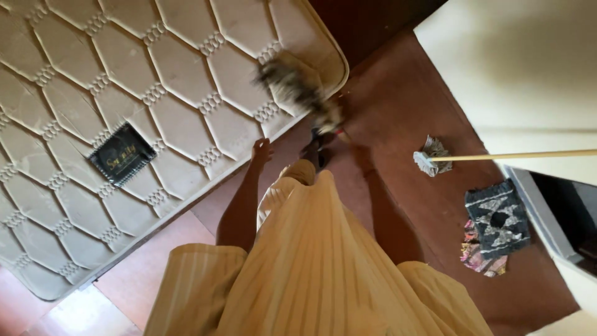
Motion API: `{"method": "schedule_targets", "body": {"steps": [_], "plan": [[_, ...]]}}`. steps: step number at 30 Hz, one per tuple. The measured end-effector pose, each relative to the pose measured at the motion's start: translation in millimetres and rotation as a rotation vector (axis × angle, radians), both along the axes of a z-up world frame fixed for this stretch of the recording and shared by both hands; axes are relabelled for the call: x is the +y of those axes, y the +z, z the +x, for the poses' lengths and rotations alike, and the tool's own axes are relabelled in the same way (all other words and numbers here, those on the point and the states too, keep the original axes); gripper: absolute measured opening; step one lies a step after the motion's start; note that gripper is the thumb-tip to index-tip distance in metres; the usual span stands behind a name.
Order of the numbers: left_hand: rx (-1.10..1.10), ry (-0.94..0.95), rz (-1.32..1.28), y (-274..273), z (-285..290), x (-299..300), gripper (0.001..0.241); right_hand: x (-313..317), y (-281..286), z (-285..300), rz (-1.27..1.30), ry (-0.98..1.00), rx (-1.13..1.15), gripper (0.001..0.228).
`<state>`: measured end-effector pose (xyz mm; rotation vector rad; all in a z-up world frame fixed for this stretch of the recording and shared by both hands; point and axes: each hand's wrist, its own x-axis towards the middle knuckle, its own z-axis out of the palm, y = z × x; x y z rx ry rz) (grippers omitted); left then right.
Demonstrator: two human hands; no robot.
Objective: The person uses a feather duster to clean the surface of a mattress placed on the floor. They systematically sweep across the mattress, moving around its perimeter to cover different sections.
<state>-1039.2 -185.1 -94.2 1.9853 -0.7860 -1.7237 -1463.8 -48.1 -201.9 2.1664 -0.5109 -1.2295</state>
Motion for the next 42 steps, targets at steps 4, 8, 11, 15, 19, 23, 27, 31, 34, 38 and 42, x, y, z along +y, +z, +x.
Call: {"method": "schedule_targets", "body": {"steps": [4, 8, 11, 15, 19, 23, 27, 31, 34, 38, 42], "plan": [[0.199, 0.122, 0.16, 13.0, -24.7, -4.8, 0.059, -20.6, -21.6, -96.0, -0.184, -1.204, -0.939, 0.056], [-0.065, -0.172, 0.222, 0.2, -63.2, -16.1, 0.041, -124.6, 112.7, -81.5, -0.199, -2.488, -2.477, 0.073], [-0.742, -1.122, -0.374, 9.1, -106.2, -9.8, 0.067, -160.2, 187.8, -70.1, 0.098, -1.724, -1.998, 0.024], [-0.424, -0.544, -0.132, -2.2, -168.4, -58.5, 0.09, -173.4, 210.1, -60.7, 0.36, -1.49, -1.818, 0.027], [-0.278, 0.072, -0.643, 18.2, -198.0, -106.1, 0.089, -177.2, 90.2, -172.2, 0.233, -1.765, -1.507, 0.036], [0.071, 0.446, -0.093, -6.0, -203.2, -153.4, 0.076, -280.3, 363.6, -111.0, 0.068, -1.778, -1.675, 0.044], [0.044, 0.652, -0.193, -14.7, -207.3, -161.4, 0.054, -309.9, 117.0, -222.9, -0.056, -2.493, -2.113, 0.054], [-0.104, 0.869, -0.106, -11.7, -236.1, -145.7, 0.06, -311.5, 141.5, -233.1, 0.571, -1.536, -1.785, 0.031], [0.048, 1.1, -0.073, 14.4, -288.5, -138.2, 0.077, -315.4, 219.2, -238.9, 0.907, -1.408, -1.661, 0.038], [0.226, 1.289, 0.06, 57.1, -370.6, -159.2, 0.092, -377.9, 239.0, -280.9, 0.666, -1.573, -1.362, 0.064], [0.207, 1.364, -0.009, 130.6, -433.9, -174.7, 0.085, -459.0, 136.3, -398.1, 0.414, -1.71, -1.342, 0.034]]}}
